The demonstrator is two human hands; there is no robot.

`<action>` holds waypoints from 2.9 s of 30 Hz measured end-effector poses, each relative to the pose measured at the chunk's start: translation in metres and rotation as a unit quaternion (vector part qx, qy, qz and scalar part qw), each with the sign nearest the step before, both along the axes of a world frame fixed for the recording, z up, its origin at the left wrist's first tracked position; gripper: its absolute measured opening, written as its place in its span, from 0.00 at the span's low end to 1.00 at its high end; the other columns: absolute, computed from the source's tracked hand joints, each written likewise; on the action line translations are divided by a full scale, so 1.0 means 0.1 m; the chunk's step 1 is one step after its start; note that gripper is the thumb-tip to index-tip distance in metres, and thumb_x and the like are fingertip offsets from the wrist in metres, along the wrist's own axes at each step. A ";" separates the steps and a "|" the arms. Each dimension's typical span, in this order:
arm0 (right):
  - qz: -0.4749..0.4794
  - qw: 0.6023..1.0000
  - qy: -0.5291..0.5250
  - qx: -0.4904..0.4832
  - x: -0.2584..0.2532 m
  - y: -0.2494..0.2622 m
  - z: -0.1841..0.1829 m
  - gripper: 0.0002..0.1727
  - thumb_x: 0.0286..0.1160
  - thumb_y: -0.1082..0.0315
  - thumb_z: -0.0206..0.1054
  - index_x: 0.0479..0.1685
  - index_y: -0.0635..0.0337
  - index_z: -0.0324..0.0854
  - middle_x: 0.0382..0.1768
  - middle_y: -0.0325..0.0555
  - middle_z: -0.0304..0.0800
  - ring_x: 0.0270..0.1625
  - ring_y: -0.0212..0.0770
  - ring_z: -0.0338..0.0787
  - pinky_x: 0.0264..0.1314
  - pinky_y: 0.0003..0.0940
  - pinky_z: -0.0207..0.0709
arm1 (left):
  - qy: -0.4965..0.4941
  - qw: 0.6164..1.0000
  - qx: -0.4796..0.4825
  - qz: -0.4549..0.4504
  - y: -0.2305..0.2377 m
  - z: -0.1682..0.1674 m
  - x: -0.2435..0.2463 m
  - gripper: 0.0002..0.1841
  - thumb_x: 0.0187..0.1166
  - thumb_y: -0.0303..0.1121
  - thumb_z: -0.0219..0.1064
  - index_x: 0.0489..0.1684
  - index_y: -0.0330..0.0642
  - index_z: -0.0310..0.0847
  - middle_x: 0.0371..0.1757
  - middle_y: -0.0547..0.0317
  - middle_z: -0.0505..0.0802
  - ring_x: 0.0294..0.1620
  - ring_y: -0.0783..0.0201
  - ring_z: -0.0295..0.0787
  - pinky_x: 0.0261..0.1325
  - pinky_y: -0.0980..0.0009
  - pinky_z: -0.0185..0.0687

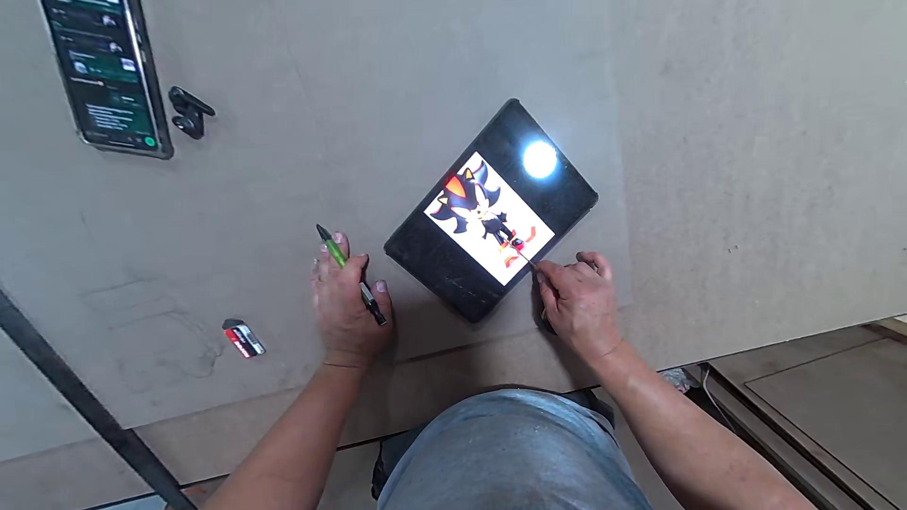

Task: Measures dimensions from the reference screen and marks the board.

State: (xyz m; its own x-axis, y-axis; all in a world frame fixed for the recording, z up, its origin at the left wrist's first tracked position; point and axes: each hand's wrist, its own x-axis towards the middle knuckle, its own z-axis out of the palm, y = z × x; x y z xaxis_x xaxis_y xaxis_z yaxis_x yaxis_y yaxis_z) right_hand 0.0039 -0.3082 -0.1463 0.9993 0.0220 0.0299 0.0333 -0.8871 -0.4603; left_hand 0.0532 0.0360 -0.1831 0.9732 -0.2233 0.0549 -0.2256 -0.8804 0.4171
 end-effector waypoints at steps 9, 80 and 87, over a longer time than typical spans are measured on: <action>0.003 1.000 -0.006 -0.003 -0.01 0.01 -0.01 0.14 0.84 0.63 0.62 0.54 0.52 0.94 0.33 0.37 0.97 0.41 0.38 0.94 0.82 0.51 0.69 | -0.001 1.000 0.009 -0.001 0.01 0.00 -0.01 0.25 0.88 0.43 0.50 0.75 0.37 0.73 0.90 0.39 0.69 0.91 0.39 0.59 0.91 0.41 0.51; -0.001 1.000 0.002 -0.017 -0.02 0.09 0.01 0.13 0.84 0.65 0.62 0.53 0.53 0.93 0.36 0.38 0.97 0.39 0.38 0.94 0.81 0.51 0.69 | -0.030 0.999 -0.021 -0.001 0.01 0.00 0.02 0.22 0.88 0.42 0.53 0.72 0.38 0.76 0.88 0.40 0.72 0.91 0.42 0.62 0.91 0.45 0.53; 0.032 0.998 0.025 0.041 -0.05 0.10 0.18 0.14 0.87 0.61 0.62 0.57 0.54 0.92 0.43 0.44 0.97 0.49 0.45 0.94 0.74 0.54 0.76 | -0.048 0.999 -0.012 0.011 -0.01 -0.03 -0.01 0.25 0.86 0.43 0.53 0.76 0.39 0.77 0.88 0.41 0.72 0.90 0.39 0.63 0.88 0.41 0.58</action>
State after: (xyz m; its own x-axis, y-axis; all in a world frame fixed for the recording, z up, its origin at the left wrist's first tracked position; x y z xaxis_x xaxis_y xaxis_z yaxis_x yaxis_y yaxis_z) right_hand -0.0008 -0.2983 -0.1285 0.9962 0.0861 -0.0161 0.0643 -0.8435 -0.5333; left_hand 0.0518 0.0350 -0.1866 0.9679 -0.1986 0.1540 -0.2458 -0.8758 0.4153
